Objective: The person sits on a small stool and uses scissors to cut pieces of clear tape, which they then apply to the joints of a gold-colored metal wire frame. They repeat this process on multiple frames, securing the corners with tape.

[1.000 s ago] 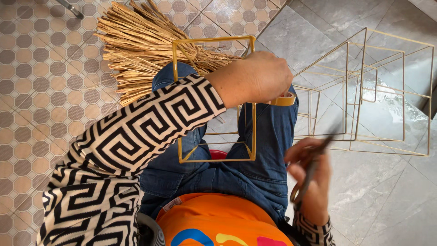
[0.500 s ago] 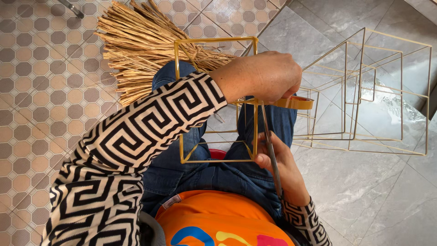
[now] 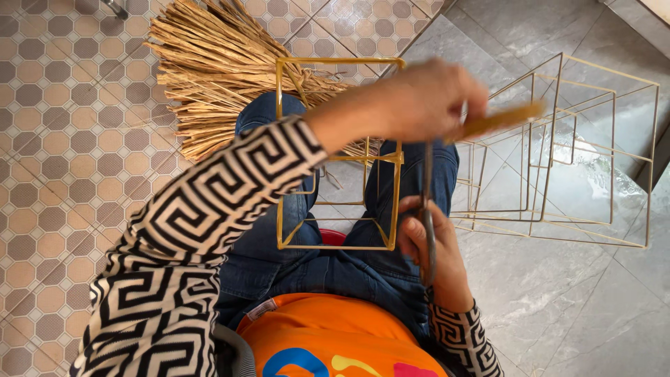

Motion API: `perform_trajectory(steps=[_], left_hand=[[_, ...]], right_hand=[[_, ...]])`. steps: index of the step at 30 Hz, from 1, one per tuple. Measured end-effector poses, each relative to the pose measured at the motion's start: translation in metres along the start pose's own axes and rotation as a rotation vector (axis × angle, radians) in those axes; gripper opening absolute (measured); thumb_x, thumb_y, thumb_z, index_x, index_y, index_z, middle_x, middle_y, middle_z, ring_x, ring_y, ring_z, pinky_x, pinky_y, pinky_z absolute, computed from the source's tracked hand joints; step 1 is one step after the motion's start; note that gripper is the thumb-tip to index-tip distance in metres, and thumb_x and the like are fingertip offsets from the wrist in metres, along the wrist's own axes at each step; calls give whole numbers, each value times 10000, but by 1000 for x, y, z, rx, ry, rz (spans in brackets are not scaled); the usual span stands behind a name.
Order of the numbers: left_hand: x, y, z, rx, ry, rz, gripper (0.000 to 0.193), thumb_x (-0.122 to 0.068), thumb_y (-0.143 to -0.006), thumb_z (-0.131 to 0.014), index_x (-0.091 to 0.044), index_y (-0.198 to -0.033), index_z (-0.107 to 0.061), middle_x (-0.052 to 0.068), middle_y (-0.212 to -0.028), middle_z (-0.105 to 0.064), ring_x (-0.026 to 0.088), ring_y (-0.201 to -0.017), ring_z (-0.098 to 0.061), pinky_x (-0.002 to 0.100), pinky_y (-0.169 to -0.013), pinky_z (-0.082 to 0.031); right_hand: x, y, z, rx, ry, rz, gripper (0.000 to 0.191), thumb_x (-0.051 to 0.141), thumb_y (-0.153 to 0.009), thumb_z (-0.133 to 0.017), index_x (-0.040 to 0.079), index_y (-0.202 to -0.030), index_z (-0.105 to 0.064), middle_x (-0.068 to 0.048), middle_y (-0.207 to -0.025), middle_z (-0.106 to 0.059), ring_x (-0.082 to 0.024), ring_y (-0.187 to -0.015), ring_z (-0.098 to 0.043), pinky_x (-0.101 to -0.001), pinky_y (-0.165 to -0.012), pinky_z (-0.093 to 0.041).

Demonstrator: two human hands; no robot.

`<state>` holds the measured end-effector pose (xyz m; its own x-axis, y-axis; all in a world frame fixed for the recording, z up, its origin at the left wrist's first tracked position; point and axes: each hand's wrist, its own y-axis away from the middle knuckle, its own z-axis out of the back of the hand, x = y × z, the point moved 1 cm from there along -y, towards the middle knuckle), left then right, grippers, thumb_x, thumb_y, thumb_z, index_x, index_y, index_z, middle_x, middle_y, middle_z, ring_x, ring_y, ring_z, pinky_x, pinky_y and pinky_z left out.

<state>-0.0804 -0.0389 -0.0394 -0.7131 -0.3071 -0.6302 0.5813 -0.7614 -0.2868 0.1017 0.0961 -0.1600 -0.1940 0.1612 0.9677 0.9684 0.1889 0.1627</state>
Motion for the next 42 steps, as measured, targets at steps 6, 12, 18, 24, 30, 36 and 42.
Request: perform_trajectory(steps=[6, 12, 18, 24, 30, 36, 42], left_hand=[[8, 70, 44, -593, 446, -60, 91, -49, -1086, -680, -41, -1177, -680, 23, -1007, -753, 83, -920, -721, 214, -830, -595], [11, 180, 24, -983, 666, 75, 116, -66, -1108, -698, -24, -1201, -643, -18, -978, -631, 69, -902, -597, 218, -868, -519], [63, 234, 1, -1335, 1028, 128, 184, -78, -1058, -667, -58, -1229, -603, -17, -1008, -628, 83, -898, -602, 304, -849, -559], [92, 240, -46, -1360, 987, 210, 191, -99, -1040, -653, -38, -1214, -605, -4, -995, -640, 82, -880, -603, 279, -818, -538], [98, 249, -40, -1302, 951, 188, 216, -143, -1038, -672, -33, -1218, -623, -14, -944, -621, 74, -836, -582, 279, -823, -559], [92, 242, -46, -1304, 915, 214, 203, -131, -1027, -681, -36, -1199, -630, -29, -948, -604, 62, -832, -566, 266, -825, -556], [87, 247, -42, -1251, 835, 229, 171, -118, -1041, -667, -35, -1188, -636, -29, -926, -583, 53, -838, -563, 259, -837, -567]], right_hand=[[28, -18, 0, -283, 186, 344, 200, 130, -1054, -626, 53, -1215, -537, -46, -910, -725, -73, -760, -635, -183, -635, -472], [38, -53, -38, -179, 203, 520, 207, 34, -1055, -628, 46, -1230, -517, -53, -965, -698, -107, -836, -677, -226, -737, -537], [52, -69, -60, -179, 105, 317, 288, 29, -1008, -614, 19, -1282, -527, -37, -712, -626, -89, -561, -582, -222, -497, -462], [41, -57, -60, -183, 97, 351, 534, 109, -1008, -550, -10, -1502, -384, -72, -685, -648, -116, -527, -595, -233, -485, -481], [-3, -11, -62, -172, 127, 404, 527, 161, -1025, -546, -49, -1484, -393, -172, -933, -743, -237, -903, -738, -352, -858, -573], [-33, 29, -47, -83, 30, 448, 473, 150, -988, -648, -56, -1370, -461, -200, -955, -752, -309, -1040, -741, -464, -1007, -537], [-33, 26, -46, -137, -35, 320, 349, 68, -939, -666, -74, -1245, -577, -140, -729, -685, -263, -786, -716, -452, -966, -553]])
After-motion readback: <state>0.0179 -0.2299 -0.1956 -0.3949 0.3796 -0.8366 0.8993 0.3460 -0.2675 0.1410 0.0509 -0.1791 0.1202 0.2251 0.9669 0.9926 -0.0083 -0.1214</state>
